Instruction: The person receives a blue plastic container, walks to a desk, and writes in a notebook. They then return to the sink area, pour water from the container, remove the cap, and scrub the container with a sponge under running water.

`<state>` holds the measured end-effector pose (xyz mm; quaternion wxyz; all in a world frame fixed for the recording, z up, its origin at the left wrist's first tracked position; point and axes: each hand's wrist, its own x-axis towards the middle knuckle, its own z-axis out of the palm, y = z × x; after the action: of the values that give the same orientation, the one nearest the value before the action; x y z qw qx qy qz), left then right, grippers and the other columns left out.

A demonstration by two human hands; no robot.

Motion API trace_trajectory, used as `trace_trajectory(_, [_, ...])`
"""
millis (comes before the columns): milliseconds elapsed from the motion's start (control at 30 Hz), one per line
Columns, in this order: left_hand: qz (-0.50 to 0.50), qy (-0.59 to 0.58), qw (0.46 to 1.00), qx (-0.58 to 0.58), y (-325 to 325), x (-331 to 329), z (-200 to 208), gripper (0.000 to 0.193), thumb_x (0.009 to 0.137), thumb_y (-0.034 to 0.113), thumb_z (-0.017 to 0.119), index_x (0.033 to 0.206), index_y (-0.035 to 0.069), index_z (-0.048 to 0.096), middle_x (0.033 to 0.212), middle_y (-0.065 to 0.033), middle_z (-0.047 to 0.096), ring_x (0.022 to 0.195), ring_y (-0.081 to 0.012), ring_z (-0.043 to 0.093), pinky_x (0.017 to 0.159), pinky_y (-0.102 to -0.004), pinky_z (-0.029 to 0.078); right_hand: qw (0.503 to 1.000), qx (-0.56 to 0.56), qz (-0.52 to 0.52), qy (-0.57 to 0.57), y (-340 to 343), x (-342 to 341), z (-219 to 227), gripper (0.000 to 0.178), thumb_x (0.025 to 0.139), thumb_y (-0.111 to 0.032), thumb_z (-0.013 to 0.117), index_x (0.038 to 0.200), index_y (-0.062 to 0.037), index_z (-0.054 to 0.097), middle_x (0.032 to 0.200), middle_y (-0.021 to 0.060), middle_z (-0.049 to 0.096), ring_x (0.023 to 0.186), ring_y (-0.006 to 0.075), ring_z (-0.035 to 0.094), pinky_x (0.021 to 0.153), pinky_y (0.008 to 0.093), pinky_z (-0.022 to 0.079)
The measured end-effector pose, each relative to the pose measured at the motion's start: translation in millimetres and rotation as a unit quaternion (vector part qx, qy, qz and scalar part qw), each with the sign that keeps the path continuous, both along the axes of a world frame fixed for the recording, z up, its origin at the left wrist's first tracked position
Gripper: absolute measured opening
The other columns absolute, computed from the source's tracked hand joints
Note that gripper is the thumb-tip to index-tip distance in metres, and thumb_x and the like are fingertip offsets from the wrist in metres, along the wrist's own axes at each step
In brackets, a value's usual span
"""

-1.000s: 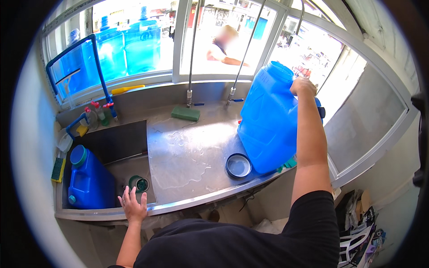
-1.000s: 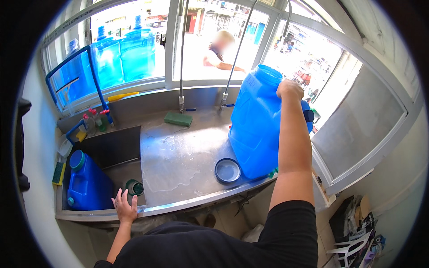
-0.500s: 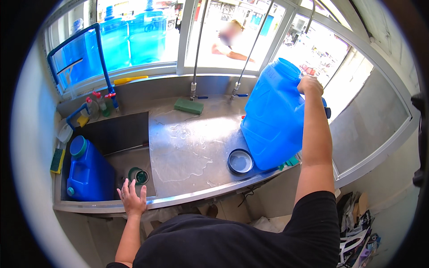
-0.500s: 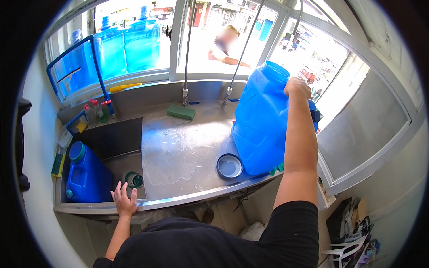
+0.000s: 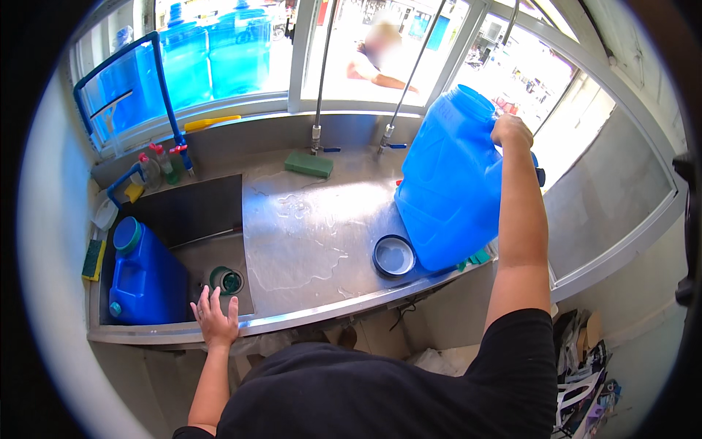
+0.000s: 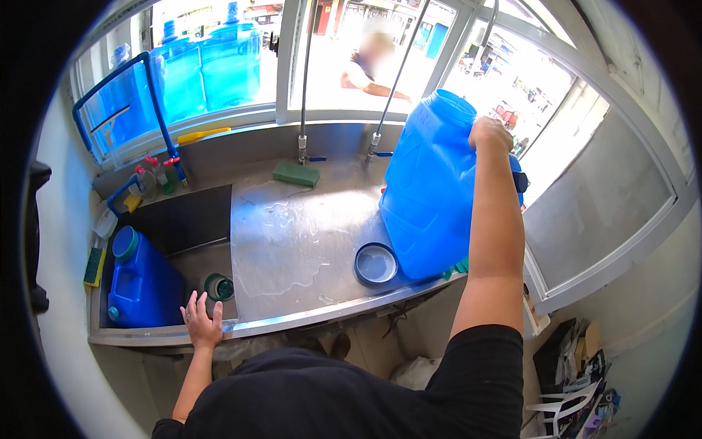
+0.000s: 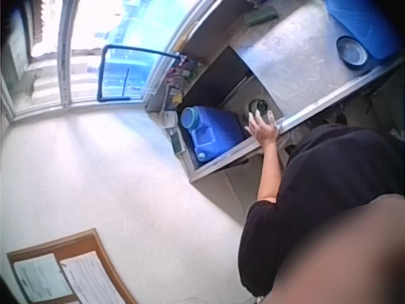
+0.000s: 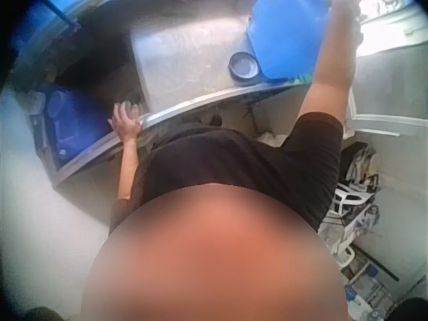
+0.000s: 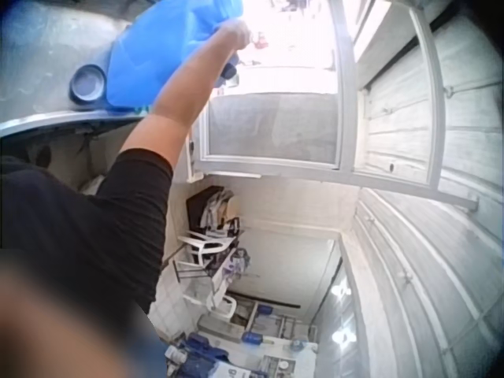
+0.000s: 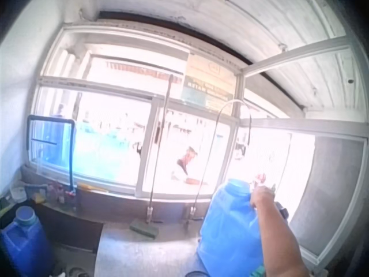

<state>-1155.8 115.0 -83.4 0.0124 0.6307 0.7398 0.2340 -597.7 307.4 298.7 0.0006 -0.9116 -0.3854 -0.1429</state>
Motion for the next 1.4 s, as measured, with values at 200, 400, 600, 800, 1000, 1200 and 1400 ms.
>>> trace_trajectory(200, [0.003, 0.006, 1.0, 0.002, 0.6, 0.6, -1.0, 0.054, 0.093, 0.048, 0.054, 0.129, 0.008, 0.055, 0.143, -0.0168, 0.043, 0.136, -0.0325, 0.038, 0.118, -0.0541, 0.016, 1.0, 0.0, 0.001, -0.012, 1.2, 2.0, -1.6, 0.035, 0.084, -0.01, 0.064, 0.119, -0.0084, 0.069, 0.129, 0.0114, 0.063, 0.12, 0.0293, 0.061, 0.095, 0.0429, 0.052])
trace_trajectory(400, [0.004, 0.006, 1.0, 0.001, 0.5, 0.2, -0.6, 0.053, 0.093, 0.047, 0.055, 0.129, 0.008, 0.056, 0.143, -0.0165, 0.043, 0.135, -0.0322, 0.04, 0.118, -0.054, 0.017, 1.0, -0.007, 0.02, -0.014, 1.3, 7.4, -1.3, 0.034, 0.088, -0.012, 0.059, 0.121, -0.008, 0.067, 0.13, 0.0114, 0.062, 0.121, 0.0294, 0.06, 0.098, 0.0423, 0.05])
trace_trajectory(600, [0.001, 0.008, 1.0, 0.014, 0.8, 0.1, -1.6, 0.053, 0.093, 0.047, 0.055, 0.129, 0.008, 0.056, 0.142, -0.0161, 0.044, 0.134, -0.0323, 0.041, 0.117, -0.0534, 0.019, 0.997, -0.02, 0.058, -0.044, 0.2, 21.5, -4.5, 0.033, 0.087, -0.018, 0.064, 0.119, -0.0083, 0.068, 0.121, 0.0138, 0.066, 0.112, 0.03, 0.064, 0.094, 0.0426, 0.052])
trace_trajectory(800, [-0.003, 0.013, 1.0, 0.02, 0.5, -1.3, -3.3, 0.052, 0.093, 0.046, 0.055, 0.129, 0.008, 0.056, 0.141, -0.0153, 0.045, 0.133, -0.0321, 0.042, 0.117, -0.0525, 0.02, 0.994, -0.001, 0.093, -0.064, 0.9, 35.2, -7.5, 0.031, 0.086, -0.025, 0.068, 0.112, -0.0086, 0.07, 0.112, 0.0161, 0.069, 0.104, 0.0311, 0.067, 0.09, 0.0432, 0.053])
trace_trajectory(1000, [-0.013, 0.026, 0.999, 0.046, 0.6, -2.7, -7.2, 0.047, 0.094, 0.043, 0.055, 0.126, 0.008, 0.057, 0.139, -0.0148, 0.048, 0.13, -0.032, 0.044, 0.116, -0.0514, 0.024, 0.989, 0.002, 0.115, -0.094, -3.5, 39.6, -9.2, 0.035, 0.084, -0.031, 0.072, 0.108, -0.0051, 0.07, 0.108, 0.0181, 0.07, 0.1, 0.0331, 0.068, 0.088, 0.0427, 0.053])
trace_trajectory(1200, [-0.015, 0.03, 0.996, 0.08, 1.1, -4.8, -13.2, 0.045, 0.094, 0.041, 0.056, 0.124, 0.008, 0.059, 0.135, -0.0142, 0.051, 0.127, -0.032, 0.047, 0.114, -0.0506, 0.027, 0.983, -0.003, 0.136, -0.126, -10.3, 30.2, -6.6, 0.037, 0.083, -0.034, 0.074, 0.104, -0.003, 0.07, 0.104, 0.0187, 0.071, 0.099, 0.034, 0.068, 0.087, 0.0419, 0.053])
trace_trajectory(1400, [-0.001, 0.035, 0.995, 0.093, -0.1, -5.0, -16.3, 0.042, 0.093, 0.038, 0.057, 0.122, 0.007, 0.059, 0.134, -0.0142, 0.053, 0.125, -0.0318, 0.049, 0.113, -0.0491, 0.029, 0.99, -0.052, 0.096, -0.088, -9.3, 29.5, -3.3, 0.041, 0.088, -0.033, 0.067, 0.12, -0.0077, 0.063, 0.118, 0.0156, 0.067, 0.111, 0.032, 0.064, 0.093, 0.0441, 0.051])
